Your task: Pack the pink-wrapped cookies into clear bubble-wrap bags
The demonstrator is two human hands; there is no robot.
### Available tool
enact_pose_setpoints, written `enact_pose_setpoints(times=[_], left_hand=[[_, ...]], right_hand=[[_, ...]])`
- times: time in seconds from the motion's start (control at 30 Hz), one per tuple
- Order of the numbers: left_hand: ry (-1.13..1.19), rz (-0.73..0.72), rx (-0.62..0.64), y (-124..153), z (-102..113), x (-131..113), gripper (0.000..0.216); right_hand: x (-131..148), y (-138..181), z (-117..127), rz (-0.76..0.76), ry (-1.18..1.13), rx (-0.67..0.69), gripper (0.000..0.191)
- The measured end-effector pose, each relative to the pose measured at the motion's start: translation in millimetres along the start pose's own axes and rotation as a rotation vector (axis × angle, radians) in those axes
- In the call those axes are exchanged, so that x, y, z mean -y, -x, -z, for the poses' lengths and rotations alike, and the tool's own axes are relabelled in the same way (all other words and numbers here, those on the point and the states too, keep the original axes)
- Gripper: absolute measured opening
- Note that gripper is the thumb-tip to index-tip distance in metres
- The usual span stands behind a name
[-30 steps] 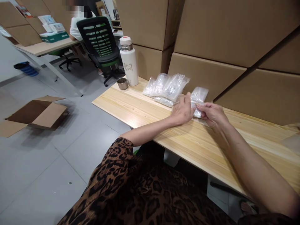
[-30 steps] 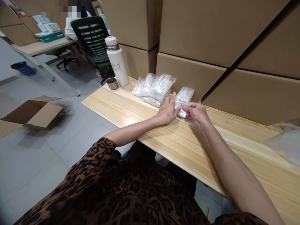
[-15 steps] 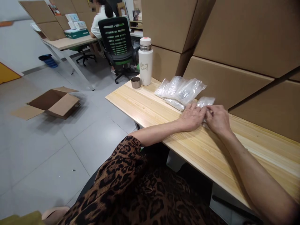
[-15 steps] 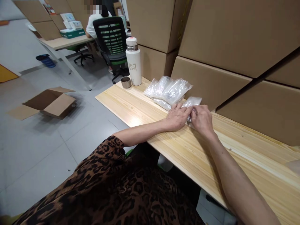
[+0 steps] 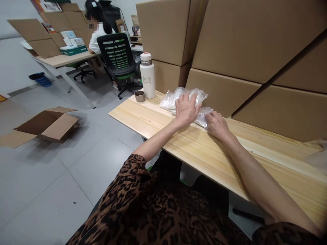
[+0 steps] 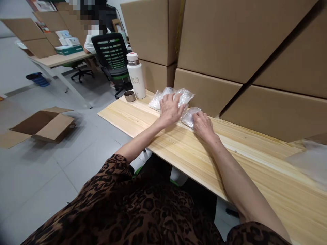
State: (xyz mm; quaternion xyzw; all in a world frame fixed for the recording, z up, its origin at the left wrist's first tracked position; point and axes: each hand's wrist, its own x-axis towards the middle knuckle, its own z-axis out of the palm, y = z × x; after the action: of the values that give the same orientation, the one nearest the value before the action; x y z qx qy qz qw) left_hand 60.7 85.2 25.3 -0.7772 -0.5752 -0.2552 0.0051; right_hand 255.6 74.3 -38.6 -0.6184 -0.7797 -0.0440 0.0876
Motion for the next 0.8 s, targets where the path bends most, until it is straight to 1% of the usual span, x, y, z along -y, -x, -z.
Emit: enact_pose_setpoints(times=[0.07, 0.13, 0.2, 0.27, 0.33, 0.4, 0.47, 0.57, 0.63, 0.7, 0.8], left_hand=[[-0.014, 0.055, 0.041, -9, -1, 9, 0.075], [-0.023, 0.044, 0.073, -15, -7, 14, 0.087], [-0.026, 0.010, 0.073, -18, -15, 16, 0.092], [-0.021, -0.015, 0.060, -19, -21, 16, 0.090], [0.003, -0.009, 0.041, -20, -25, 18, 0.087], [0.085, 0.014, -0.004, -24, -28, 22, 0.084], [0.267, 0.036, -0.090, -29, -30, 27, 0.080], [0.695, 0.030, -0.271, -35, -30, 32, 0.081], [0.982, 0.002, -0.352, -33, -29, 27, 0.084], [1.207, -0.048, -0.348, -24, -26, 15, 0.086], [1.440, -0.130, -0.238, 1, -24, -11, 0.090]], right_hand=[[-3, -3, 4, 0.012, -0.009, 0.030, 0.038], [-6, -5, 8, 0.032, -0.013, 0.047, 0.041], [-8, -7, 14, 0.045, -0.021, 0.037, 0.046], [-9, -7, 21, 0.043, -0.068, -0.039, 0.049], [-11, -5, 29, 0.049, -0.158, -0.162, 0.050], [-12, -1, 37, 0.047, -0.258, -0.278, 0.050], [-13, 5, 43, 0.016, -0.358, -0.348, 0.050], [-9, 19, 50, -0.067, -0.528, -0.418, 0.052], [-2, 28, 55, -0.125, -0.686, -0.459, 0.056], [6, 35, 60, -0.185, -0.882, -0.469, 0.060], [15, 43, 69, -0.230, -1.107, -0.440, 0.066]])
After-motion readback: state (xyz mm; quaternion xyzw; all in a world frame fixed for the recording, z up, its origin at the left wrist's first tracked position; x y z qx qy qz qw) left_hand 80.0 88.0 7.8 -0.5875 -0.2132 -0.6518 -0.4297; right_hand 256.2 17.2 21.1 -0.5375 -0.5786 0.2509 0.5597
